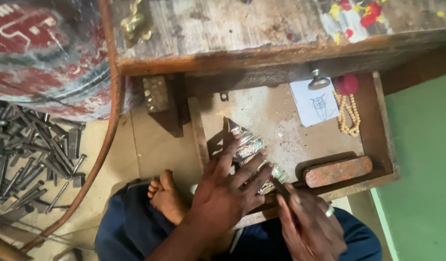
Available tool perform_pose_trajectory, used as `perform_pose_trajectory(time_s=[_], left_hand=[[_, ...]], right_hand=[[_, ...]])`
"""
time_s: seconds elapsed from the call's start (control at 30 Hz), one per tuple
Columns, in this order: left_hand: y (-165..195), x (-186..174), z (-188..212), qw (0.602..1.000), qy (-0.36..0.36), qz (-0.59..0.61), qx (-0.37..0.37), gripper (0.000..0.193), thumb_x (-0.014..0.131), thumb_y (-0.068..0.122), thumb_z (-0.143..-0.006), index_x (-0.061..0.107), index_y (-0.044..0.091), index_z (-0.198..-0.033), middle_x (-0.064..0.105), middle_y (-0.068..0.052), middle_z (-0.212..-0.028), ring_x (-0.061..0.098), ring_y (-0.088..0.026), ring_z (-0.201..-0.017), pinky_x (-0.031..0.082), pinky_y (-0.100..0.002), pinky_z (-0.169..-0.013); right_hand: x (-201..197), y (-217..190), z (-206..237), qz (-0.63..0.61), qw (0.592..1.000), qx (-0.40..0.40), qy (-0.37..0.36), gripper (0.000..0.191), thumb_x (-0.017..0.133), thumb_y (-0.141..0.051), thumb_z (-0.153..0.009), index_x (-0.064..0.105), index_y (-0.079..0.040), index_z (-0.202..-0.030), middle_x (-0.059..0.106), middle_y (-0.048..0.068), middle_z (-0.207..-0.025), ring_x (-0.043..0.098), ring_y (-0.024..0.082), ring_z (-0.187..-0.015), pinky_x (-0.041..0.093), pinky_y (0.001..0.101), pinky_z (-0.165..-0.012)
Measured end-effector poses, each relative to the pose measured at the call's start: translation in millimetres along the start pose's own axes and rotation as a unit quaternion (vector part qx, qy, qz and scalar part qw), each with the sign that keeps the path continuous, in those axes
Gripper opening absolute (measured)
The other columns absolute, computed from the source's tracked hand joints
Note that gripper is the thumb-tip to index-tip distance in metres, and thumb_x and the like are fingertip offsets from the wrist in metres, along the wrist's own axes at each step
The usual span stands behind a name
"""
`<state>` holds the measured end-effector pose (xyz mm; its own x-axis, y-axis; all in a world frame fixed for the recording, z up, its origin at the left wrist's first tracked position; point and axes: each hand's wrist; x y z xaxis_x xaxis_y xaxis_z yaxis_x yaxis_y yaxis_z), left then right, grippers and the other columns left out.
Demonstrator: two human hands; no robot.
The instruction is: The person sits on the floor and uses a small chisel and a wooden mallet to tap decorative details onto a silver-colored metal object. They repeatedly reposition the object and tap specific areas to refine the surface pattern.
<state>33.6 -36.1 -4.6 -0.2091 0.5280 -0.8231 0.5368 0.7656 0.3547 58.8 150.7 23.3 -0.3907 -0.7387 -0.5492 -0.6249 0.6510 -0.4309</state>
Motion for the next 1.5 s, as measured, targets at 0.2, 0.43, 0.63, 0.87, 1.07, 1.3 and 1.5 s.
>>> perform_pose_trajectory(time_s=[0.2, 0.43, 0.63, 0.87, 1.07, 1.3, 1.5], left_hand=[[-4, 7, 4, 0.999, 0.005, -0.036, 0.023, 0.053, 0.068, 0.039, -0.092, 0.066, 0.019, -0.141, 0.051, -0.001, -0.157, 0.029, -0.034, -0.151, 0.041, -0.05, -0.113], [-5, -4, 4, 0.999, -0.011, 0.041, 0.015, 0.059, 0.069, 0.037, -0.087, 0.066, 0.012, -0.14, 0.05, -0.005, -0.155, 0.025, -0.043, -0.148, 0.039, -0.056, -0.107], [-3, -8, 4, 0.999, -0.028, 0.026, 0.005, 0.062, 0.068, 0.035, -0.088, 0.06, 0.015, -0.147, 0.044, -0.005, -0.161, 0.026, -0.044, -0.149, 0.037, -0.056, -0.107], [-3, -2, 5, 0.999, -0.037, 0.026, -0.008, 0.064, 0.064, 0.035, -0.087, 0.055, 0.018, -0.148, 0.042, -0.004, -0.16, 0.025, -0.045, -0.15, 0.038, -0.057, -0.109], [-5, -1, 8, 0.999, -0.036, 0.033, -0.013, 0.064, 0.063, 0.033, -0.086, 0.055, 0.018, -0.148, 0.043, -0.004, -0.159, 0.025, -0.046, -0.149, 0.04, -0.059, -0.108], [-5, -2, 8, 0.998, -0.031, 0.052, -0.022, 0.064, 0.061, 0.032, -0.085, 0.054, 0.019, -0.148, 0.044, -0.004, -0.158, 0.024, -0.047, -0.149, 0.041, -0.061, -0.107], [-8, -2, 7, 0.998, 0.02, 0.064, -0.016, 0.054, 0.06, 0.021, -0.09, 0.063, 0.016, -0.143, 0.052, -0.005, -0.155, 0.03, -0.048, -0.15, 0.043, -0.059, -0.109]], right_hand=[[-5, -4, 2, 0.041, 0.999, -0.011, -0.031, 0.037, 0.081, 0.009, -0.081, 0.063, 0.007, -0.113, 0.073, 0.025, -0.102, 0.076, 0.033, -0.095, 0.06, 0.0388, -0.087], [-1, 2, 10, 0.02, 0.998, -0.045, -0.025, 0.039, 0.081, 0.008, -0.079, 0.063, 0.004, -0.114, 0.073, 0.023, -0.102, 0.076, 0.033, -0.095, 0.061, 0.0382, -0.085], [5, -4, 12, 0.072, 0.997, -0.036, -0.017, 0.039, 0.084, 0.01, -0.077, 0.065, 0.002, -0.11, 0.073, 0.023, -0.1, 0.075, 0.031, -0.091, 0.06, 0.0369, -0.083], [1, -11, 7, 0.082, 0.995, -0.036, -0.046, 0.041, 0.082, 0.011, -0.078, 0.065, 0.001, -0.114, 0.072, 0.023, -0.1, 0.075, 0.034, -0.094, 0.06, 0.0383, -0.085], [5, -16, 6, 0.094, 0.994, -0.048, -0.033, 0.043, 0.083, 0.009, -0.081, 0.063, -0.002, -0.118, 0.072, 0.022, -0.104, 0.075, 0.032, -0.095, 0.06, 0.0364, -0.085], [0, -15, 9, 0.145, 0.986, -0.052, -0.059, 0.04, 0.083, 0.008, -0.082, 0.063, 0.002, -0.116, 0.073, 0.023, -0.105, 0.075, 0.034, -0.092, 0.058, 0.0371, -0.083], [9, -16, 12, 0.144, 0.988, -0.052, -0.028, 0.035, 0.082, 0.011, -0.083, 0.065, 0.003, -0.112, 0.072, 0.023, -0.104, 0.074, 0.033, -0.091, 0.059, 0.0379, -0.083]])
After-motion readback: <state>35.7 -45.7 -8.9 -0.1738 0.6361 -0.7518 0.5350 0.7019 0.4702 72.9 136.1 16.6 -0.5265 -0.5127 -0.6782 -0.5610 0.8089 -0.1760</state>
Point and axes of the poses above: each hand's wrist, its own z-axis away from the middle knuckle, its own x-axis out of the palm, y = z × x
